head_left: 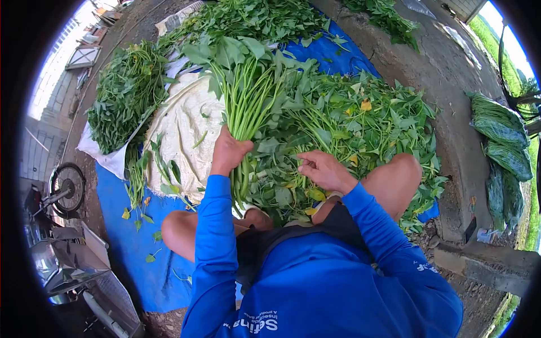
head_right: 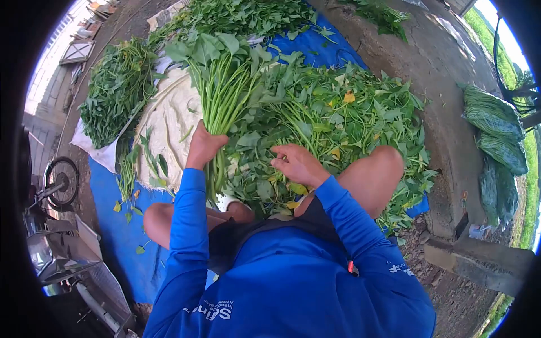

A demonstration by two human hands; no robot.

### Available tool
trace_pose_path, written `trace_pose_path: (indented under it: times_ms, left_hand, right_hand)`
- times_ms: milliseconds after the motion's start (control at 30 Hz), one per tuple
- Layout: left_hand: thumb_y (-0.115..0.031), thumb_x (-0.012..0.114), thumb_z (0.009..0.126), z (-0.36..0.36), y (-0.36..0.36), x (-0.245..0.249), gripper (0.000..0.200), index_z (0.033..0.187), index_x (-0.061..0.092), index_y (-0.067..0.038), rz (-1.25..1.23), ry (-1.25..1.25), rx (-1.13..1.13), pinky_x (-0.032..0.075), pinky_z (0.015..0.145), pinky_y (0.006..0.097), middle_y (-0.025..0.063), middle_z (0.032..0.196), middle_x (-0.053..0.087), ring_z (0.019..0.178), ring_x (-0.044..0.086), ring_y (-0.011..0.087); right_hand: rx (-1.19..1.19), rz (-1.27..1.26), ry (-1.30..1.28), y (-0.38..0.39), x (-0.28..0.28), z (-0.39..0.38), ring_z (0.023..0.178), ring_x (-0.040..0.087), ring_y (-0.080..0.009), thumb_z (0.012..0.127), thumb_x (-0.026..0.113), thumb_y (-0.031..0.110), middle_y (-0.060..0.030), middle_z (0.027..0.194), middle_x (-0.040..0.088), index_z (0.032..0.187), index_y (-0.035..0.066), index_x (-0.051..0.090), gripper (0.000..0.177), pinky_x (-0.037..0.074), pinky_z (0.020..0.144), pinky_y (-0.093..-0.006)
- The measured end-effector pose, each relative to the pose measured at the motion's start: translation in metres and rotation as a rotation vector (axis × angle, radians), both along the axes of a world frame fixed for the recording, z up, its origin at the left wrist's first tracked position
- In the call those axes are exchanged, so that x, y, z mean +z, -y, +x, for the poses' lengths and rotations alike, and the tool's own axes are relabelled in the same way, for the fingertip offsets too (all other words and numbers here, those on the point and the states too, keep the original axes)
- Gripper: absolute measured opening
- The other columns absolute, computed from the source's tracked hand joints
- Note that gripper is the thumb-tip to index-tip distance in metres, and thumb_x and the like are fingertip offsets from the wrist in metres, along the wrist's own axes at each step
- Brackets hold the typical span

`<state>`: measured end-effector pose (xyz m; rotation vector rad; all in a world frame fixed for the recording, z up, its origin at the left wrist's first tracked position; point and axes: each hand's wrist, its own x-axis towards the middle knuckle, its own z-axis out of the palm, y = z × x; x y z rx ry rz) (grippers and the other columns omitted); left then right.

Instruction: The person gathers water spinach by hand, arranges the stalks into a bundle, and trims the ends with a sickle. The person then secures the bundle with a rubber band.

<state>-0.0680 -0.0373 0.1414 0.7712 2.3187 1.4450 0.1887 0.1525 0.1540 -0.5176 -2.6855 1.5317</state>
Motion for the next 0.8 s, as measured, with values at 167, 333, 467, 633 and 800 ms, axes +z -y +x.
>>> trace_pose_path:
  times_ms: [167,333,467,633,800]
  left_hand:
    - [-0.018,0.08,0.072,-0.061,-0.011,0.197,0.061,0.127,0.059,0.0,-0.705,-0.633,-0.306,0.056,0.087,0.0529,0.0296,0.102,0.073,0.098,0.071,0.0481]
    - [-0.013,0.081,0.067,-0.029,-0.063,0.307,0.069,0.134,0.064,-0.005,-1.0,-0.773,-0.689,0.056,0.095,0.0494,0.0228,0.104,0.074,0.105,0.071,0.0448]
    - [-0.009,0.083,0.065,0.016,-0.097,0.351,0.074,0.136,0.064,-0.006,-1.179,-0.445,-0.828,0.058,0.096,0.0438,0.0159,0.112,0.077,0.105,0.074,0.0335]
    - [-0.007,0.087,0.067,-0.001,-0.103,0.361,0.078,0.14,0.063,-0.006,-1.317,0.063,-0.736,0.058,0.096,0.038,0.0142,0.123,0.076,0.105,0.072,0.0237]
    - [-0.015,0.09,0.072,-0.091,-0.056,0.369,0.067,0.135,0.069,-0.003,-1.172,0.169,-0.546,0.064,0.088,0.0415,0.0145,0.117,0.078,0.094,0.076,0.0239]
  right_hand:
    - [-0.142,0.123,-0.334,-0.041,0.114,0.017,0.089,0.069,-0.0233,0.099,0.074,0.019,-0.0139,0.102,0.072,0.125,-0.001,0.074,0.033,0.057,0.082,-0.038]
    - [-0.4,0.598,-0.957,-0.055,0.151,-0.003,0.136,0.055,-0.0395,0.085,0.088,0.034,-0.0206,0.15,0.056,0.16,0.014,0.048,0.088,0.046,0.113,-0.0529]
    - [-0.183,0.781,-0.672,-0.037,0.109,-0.016,0.16,0.024,-0.0449,0.072,0.095,0.043,-0.0203,0.174,0.024,0.173,0.022,0.017,0.129,0.027,0.126,-0.065]
    - [-0.244,0.856,0.015,-0.123,0.023,0.006,0.163,0.017,-0.0451,0.069,0.095,0.05,-0.0229,0.176,0.019,0.174,0.023,0.011,0.137,0.02,0.128,-0.0696]
    - [-0.277,0.438,0.472,-0.177,0.028,0.054,0.133,0.064,-0.0403,0.086,0.083,0.044,-0.0247,0.141,0.067,0.142,0.0,0.065,0.073,0.049,0.114,-0.0506]
